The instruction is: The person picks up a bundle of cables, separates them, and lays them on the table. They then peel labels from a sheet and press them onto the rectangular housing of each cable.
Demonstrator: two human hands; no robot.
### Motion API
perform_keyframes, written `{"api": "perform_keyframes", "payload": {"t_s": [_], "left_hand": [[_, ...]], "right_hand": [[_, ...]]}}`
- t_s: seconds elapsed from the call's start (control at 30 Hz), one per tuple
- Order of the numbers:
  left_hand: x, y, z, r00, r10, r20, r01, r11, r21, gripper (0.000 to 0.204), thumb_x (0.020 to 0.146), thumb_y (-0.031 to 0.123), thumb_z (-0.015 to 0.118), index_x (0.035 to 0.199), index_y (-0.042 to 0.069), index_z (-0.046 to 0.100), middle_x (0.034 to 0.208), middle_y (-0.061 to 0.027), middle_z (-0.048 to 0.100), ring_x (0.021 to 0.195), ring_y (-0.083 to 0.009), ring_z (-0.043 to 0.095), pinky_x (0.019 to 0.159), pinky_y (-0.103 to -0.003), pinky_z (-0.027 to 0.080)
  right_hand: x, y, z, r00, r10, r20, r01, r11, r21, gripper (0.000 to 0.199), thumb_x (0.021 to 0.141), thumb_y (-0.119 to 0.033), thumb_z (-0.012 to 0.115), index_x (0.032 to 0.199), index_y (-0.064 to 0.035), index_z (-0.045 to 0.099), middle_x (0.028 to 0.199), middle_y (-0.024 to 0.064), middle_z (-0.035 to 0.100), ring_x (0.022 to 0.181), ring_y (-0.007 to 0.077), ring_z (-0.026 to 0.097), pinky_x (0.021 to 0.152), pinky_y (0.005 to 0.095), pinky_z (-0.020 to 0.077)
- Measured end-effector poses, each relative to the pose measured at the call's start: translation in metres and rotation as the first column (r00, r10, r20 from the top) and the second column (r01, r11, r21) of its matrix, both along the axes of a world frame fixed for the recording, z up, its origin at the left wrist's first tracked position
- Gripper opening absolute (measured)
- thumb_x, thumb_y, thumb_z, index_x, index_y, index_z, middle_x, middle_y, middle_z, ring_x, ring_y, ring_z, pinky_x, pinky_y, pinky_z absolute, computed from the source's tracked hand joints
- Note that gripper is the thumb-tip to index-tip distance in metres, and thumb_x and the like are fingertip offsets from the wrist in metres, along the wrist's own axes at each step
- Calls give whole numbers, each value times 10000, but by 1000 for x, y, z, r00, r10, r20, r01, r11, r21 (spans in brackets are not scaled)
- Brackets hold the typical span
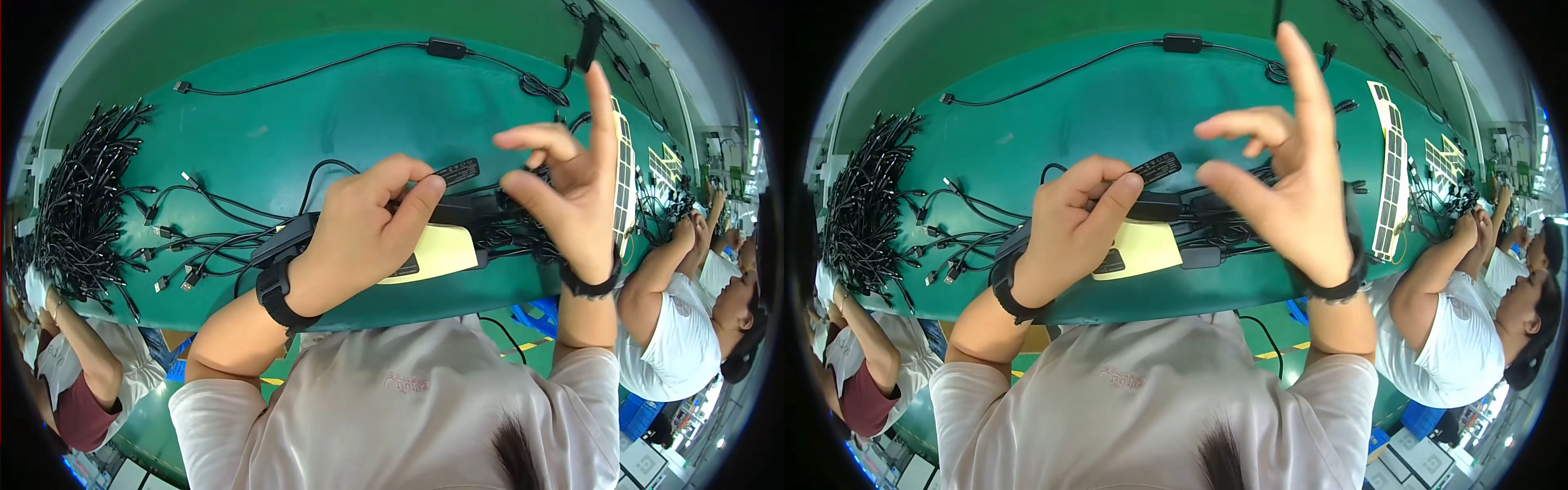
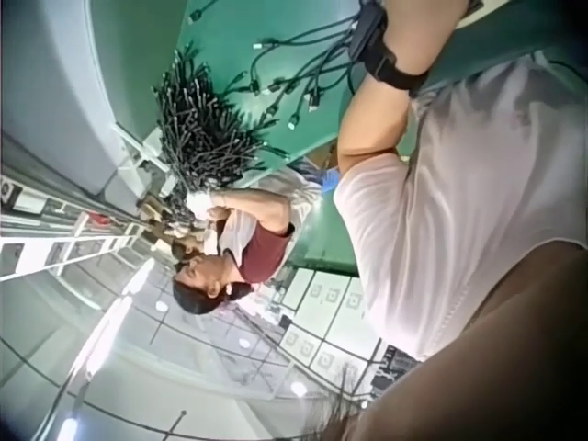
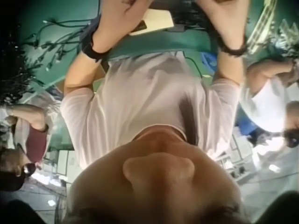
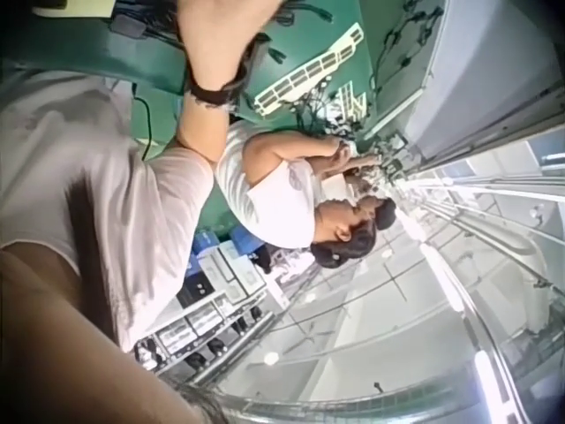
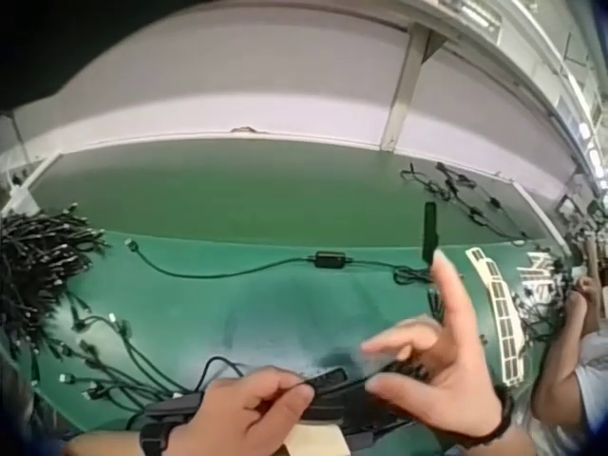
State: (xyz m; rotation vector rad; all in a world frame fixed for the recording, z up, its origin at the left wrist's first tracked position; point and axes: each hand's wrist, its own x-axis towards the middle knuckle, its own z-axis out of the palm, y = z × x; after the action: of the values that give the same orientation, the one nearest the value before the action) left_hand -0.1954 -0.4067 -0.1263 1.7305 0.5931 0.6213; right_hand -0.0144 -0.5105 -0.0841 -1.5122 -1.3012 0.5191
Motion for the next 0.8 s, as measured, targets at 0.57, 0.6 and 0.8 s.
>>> {"api": "perform_keyframes", "payload": {"t_s": [0.57, 0.6, 0.8], "left_hand": [[-4, 8, 7, 973, -152, -175, 180, 970, 161, 492, 655, 104, 820, 1103, 50, 623, 747, -14, 582, 591, -47, 490, 525, -185, 400], [-4, 7, 6, 981, -114, -156, 146, 966, 213, 440, 665, 119, 788, 1069, 56, 626, 758, -50, 605, 594, -124, 527, 538, -238, 435], [-4, 8, -4, 990, -114, -87, 139, 911, 389, 342, 708, 160, 764, 999, 30, 638, 793, -103, 651, 634, -206, 616, 559, -280, 481]], "right_hand": [[-8, 5, -13, 789, -75, -610, 136, 989, 55, 839, 755, 145, 610, 1422, -18, 129, 728, 77, 640, 686, 128, 627, 675, 237, 511], [-7, 5, -11, 787, -76, -613, 139, 989, 55, 839, 755, 145, 610, 1422, -18, 129, 728, 77, 640, 686, 128, 627, 675, 237, 511], [-5, 2, -14, 769, -46, -638, 114, 991, 67, 822, 757, 137, 614, 1417, -8, 146, 757, 84, 649, 703, 122, 627, 674, 229, 507]]}}
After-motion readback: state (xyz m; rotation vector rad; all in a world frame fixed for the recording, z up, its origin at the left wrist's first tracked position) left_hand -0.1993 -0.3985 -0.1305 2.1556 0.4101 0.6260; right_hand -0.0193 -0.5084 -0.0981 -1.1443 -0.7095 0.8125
